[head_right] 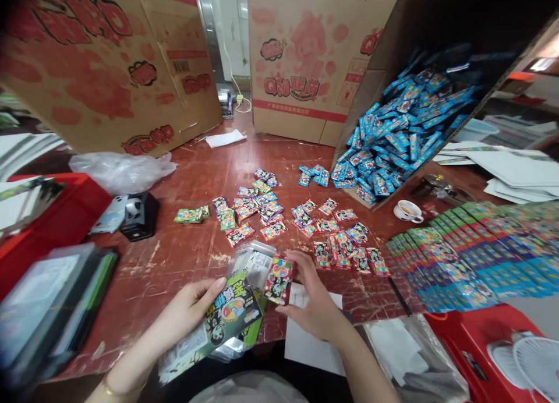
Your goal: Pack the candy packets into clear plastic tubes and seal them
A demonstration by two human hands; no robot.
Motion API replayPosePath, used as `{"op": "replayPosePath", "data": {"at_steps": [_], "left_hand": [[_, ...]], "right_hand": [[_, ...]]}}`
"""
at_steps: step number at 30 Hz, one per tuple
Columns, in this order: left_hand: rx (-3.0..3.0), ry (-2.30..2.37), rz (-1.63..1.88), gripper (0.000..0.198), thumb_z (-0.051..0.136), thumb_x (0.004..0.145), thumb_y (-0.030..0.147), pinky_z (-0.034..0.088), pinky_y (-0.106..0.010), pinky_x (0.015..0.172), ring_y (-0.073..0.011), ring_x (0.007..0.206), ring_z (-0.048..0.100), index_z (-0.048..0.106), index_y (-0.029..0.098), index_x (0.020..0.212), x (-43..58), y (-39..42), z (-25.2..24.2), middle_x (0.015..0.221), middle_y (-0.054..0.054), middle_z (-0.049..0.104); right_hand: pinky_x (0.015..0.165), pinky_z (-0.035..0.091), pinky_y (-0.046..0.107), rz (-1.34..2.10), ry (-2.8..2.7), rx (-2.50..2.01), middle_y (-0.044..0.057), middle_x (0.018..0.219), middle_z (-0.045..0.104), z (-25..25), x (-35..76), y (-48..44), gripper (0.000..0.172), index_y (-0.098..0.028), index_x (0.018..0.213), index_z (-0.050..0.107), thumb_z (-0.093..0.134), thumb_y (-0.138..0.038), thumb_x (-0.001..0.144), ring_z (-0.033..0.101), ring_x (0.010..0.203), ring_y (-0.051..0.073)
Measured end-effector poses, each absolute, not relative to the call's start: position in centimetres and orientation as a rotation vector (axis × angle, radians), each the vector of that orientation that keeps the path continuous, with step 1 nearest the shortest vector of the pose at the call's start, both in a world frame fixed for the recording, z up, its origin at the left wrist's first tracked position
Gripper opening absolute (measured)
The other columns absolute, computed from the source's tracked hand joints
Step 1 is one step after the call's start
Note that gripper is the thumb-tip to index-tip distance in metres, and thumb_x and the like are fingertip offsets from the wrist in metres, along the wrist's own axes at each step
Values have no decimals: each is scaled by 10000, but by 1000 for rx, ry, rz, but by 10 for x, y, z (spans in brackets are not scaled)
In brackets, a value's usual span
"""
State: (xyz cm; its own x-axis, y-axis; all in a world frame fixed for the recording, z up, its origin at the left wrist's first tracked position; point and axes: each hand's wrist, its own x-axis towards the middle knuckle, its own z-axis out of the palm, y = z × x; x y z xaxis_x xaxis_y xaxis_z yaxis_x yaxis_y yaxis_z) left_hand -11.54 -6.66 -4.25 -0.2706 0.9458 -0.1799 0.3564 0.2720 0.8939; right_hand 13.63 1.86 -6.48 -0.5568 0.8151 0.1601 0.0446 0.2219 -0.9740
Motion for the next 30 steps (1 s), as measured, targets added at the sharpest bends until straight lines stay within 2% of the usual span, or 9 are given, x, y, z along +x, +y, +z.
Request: {"op": "replayPosePath", "data": {"at_steps": [3,7,10,14,19,21,25,28,30], "left_hand": [[1135,1668,921,401,547,777,539,468,-255,621,-187,626,594,670,169,685,-133,-73,-45,647,-14,676],[906,1545,1012,417,529,805,549,487,-279,724,-194,742,623,666,155,818,-161,-93,-51,756,-28,693],[751,1555,1091,417,533,808,550,488,-302,783,-207,811,639,667,162,883,-177,-110,-57,791,-32,704],[650,1677,1135,490,559,741,625,506,-323,779,-246,848,653,677,165,860,-190,-121,-65,783,-43,722],[594,1662,1087,538,583,671,680,518,-344,765,-283,824,659,722,170,770,-198,-123,-74,762,-59,747],[567,1587,1113,513,614,666,657,517,-335,757,-268,785,665,728,171,786,-199,-124,-79,771,-55,752],[477,1391,1226,395,626,748,539,510,-315,756,-223,773,672,710,177,879,-201,-121,-87,813,-44,751],[438,1316,1264,366,625,767,506,518,-306,718,-215,761,673,697,176,907,-198,-114,-80,828,-48,748],[452,1299,1261,371,636,759,502,521,-298,690,-216,753,673,689,180,934,-195,-108,-71,834,-49,746]], "right_hand": [[1046,359,466,1222,-1898,-933,129,1418,336,-81,148,48,773,-265,1375,265,660,-186,716,377,1300,272],[1108,199,526,848,-2182,-1179,145,1447,316,-101,134,88,868,-205,1392,292,704,-193,628,215,1375,311],[1097,253,476,793,-2220,-1075,130,1416,384,-97,76,103,733,-201,1365,346,672,-248,710,297,1341,278],[1003,369,426,975,-2091,-1102,122,1138,597,-84,-36,113,396,-149,1092,551,667,-287,739,514,1128,287],[1010,303,490,1051,-1962,-1235,179,1174,535,-92,-109,124,485,-106,1017,531,764,-157,595,400,1200,383],[948,371,476,1147,-1930,-1233,152,1074,580,-96,-103,126,491,-115,1008,531,747,-96,568,488,1111,352],[738,510,348,1563,-1774,-1023,24,913,621,-89,-54,115,566,-232,1140,480,718,-195,627,632,802,196],[694,517,321,2090,-1336,-673,12,899,631,-75,-13,96,486,-275,1143,489,682,-251,698,652,754,176],[681,515,317,2208,-1141,-553,3,850,629,-67,8,83,401,-273,1055,535,707,-253,693,657,749,185]]}}
